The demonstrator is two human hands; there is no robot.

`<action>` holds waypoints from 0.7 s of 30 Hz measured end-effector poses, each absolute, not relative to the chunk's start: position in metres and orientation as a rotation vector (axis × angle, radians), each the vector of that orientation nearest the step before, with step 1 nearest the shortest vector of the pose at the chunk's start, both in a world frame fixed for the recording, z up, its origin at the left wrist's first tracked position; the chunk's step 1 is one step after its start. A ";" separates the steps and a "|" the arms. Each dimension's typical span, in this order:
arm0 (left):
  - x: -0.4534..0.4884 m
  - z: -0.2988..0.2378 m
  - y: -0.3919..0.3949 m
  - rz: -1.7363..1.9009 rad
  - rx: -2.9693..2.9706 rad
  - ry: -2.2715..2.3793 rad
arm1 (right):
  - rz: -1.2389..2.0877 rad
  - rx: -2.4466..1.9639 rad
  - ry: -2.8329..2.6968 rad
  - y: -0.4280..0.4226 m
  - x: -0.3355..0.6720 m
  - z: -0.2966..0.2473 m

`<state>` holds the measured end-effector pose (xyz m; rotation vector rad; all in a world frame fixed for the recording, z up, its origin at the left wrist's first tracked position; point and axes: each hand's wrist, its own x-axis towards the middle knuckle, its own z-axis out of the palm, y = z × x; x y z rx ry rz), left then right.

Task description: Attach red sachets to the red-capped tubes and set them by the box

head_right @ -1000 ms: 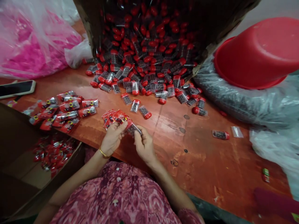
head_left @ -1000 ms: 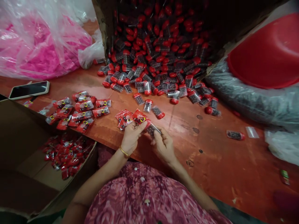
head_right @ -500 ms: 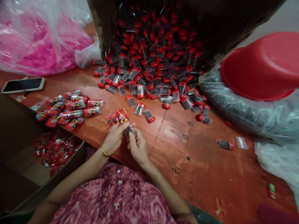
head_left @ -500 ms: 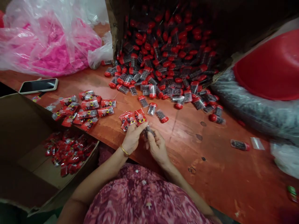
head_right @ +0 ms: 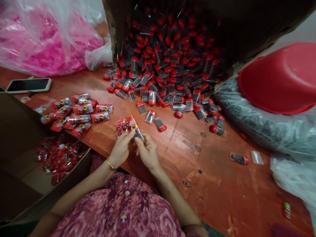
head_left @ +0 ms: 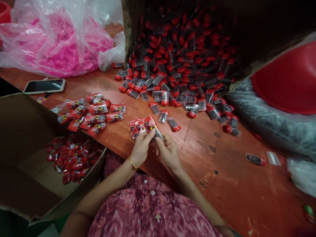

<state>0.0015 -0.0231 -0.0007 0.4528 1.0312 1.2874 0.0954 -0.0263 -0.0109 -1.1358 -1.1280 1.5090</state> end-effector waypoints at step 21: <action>-0.099 -0.005 0.035 1.516 -0.154 1.246 | 0.165 -1.695 -2.073 0.045 0.161 -0.046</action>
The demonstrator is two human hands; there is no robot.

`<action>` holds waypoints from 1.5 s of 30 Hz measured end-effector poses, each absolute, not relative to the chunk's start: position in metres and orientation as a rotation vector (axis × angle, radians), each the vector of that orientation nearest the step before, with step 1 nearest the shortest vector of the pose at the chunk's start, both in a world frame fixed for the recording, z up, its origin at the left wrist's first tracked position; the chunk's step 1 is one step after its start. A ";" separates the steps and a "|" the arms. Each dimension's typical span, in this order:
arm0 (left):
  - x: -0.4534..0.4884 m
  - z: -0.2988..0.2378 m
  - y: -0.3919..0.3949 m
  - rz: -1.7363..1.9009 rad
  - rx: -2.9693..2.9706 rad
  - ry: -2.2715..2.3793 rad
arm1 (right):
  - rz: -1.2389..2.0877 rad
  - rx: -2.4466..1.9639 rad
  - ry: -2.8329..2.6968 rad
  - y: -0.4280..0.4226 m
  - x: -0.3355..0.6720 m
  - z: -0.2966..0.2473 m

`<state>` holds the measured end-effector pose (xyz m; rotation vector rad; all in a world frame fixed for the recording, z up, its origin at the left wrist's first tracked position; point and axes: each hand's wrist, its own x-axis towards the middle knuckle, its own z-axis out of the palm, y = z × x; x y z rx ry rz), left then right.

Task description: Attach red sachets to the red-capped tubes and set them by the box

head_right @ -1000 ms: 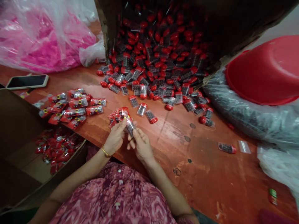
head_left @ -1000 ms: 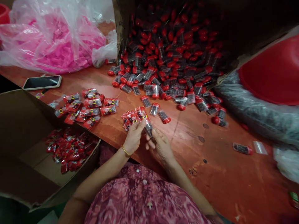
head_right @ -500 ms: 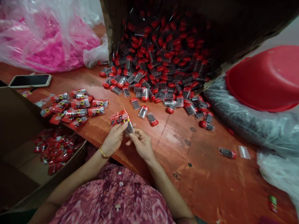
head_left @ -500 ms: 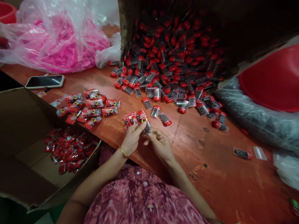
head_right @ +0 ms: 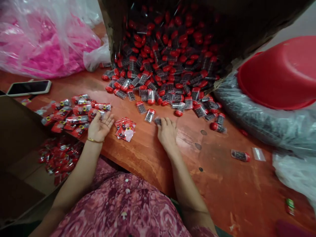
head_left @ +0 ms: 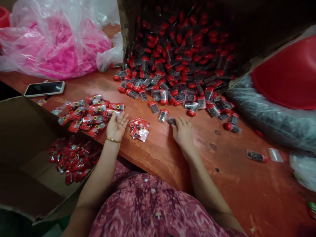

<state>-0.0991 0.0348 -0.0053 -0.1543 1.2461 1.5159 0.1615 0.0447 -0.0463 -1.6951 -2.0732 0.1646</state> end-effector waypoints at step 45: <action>-0.031 0.003 -0.025 1.089 0.636 1.364 | 1.102 -1.211 -1.261 -0.001 0.091 -0.018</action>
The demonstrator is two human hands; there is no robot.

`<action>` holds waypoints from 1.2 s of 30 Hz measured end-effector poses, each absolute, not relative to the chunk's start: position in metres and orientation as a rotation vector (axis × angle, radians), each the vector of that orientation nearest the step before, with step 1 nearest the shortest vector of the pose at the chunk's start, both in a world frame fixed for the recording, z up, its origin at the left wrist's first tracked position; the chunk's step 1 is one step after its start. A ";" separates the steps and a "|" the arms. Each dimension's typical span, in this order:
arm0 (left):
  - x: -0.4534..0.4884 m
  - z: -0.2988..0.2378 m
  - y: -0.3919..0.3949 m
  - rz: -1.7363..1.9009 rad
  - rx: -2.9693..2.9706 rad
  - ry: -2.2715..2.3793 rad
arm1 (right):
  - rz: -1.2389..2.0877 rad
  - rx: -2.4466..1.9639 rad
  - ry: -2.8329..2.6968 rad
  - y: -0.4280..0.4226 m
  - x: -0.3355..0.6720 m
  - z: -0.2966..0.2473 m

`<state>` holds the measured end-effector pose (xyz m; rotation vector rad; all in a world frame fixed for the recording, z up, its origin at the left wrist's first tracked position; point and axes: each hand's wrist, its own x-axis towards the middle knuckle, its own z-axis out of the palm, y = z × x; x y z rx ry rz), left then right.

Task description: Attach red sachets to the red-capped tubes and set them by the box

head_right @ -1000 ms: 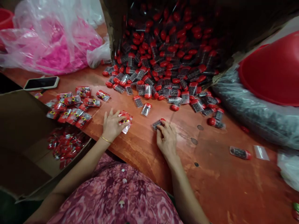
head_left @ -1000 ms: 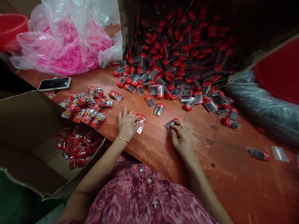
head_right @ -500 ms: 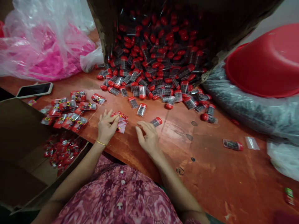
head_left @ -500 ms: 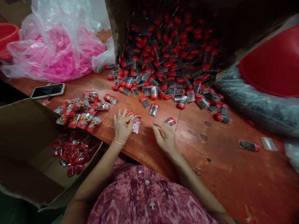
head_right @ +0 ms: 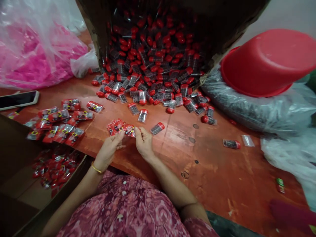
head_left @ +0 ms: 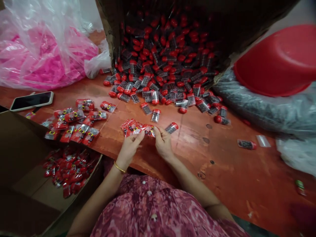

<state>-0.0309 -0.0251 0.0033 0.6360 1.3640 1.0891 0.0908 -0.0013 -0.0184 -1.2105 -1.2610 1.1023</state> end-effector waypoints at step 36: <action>-0.018 0.011 -0.009 1.118 0.271 1.132 | 1.216 -1.294 -1.390 -0.023 0.173 -0.005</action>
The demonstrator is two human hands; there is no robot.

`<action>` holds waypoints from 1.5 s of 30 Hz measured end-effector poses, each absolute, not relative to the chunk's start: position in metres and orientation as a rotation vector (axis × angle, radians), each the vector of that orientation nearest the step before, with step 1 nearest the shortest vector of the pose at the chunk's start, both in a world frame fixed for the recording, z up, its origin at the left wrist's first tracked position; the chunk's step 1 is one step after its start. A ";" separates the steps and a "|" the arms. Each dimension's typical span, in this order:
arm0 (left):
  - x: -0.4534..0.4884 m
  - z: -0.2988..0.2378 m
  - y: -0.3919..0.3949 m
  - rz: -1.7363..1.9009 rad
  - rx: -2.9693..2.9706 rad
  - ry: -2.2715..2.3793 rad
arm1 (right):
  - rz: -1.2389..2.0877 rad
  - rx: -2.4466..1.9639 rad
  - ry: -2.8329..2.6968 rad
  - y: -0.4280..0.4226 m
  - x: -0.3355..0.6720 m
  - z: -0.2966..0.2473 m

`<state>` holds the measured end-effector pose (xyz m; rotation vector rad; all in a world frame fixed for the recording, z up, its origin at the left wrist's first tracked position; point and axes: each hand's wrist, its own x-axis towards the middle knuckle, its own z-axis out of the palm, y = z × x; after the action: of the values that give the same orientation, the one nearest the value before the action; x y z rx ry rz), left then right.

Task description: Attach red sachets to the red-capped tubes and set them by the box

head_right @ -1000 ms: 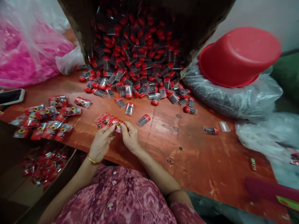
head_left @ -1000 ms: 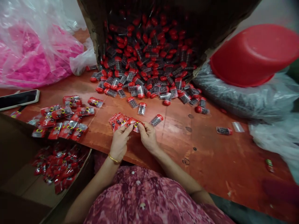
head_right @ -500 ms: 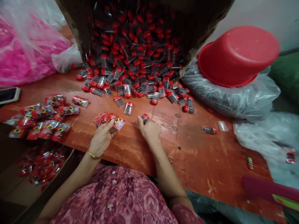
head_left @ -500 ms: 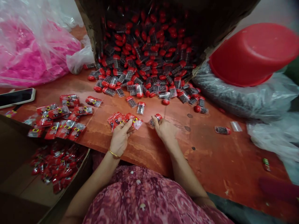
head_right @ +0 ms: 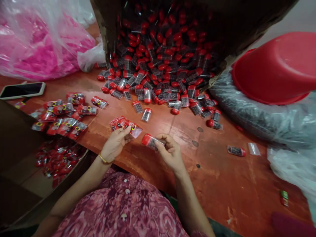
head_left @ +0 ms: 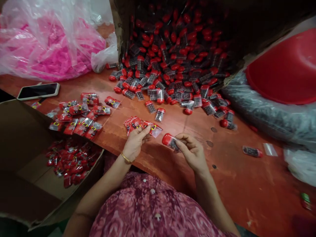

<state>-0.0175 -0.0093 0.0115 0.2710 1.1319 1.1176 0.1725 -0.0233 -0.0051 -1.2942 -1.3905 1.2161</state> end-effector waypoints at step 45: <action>-0.017 -0.002 -0.017 1.088 0.677 1.190 | 1.261 -1.285 -1.470 -0.040 0.152 0.001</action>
<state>-0.0165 -0.0168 -0.0017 0.6775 1.1900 1.0878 0.1524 -0.0398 0.0007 -1.2853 -1.4696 1.2606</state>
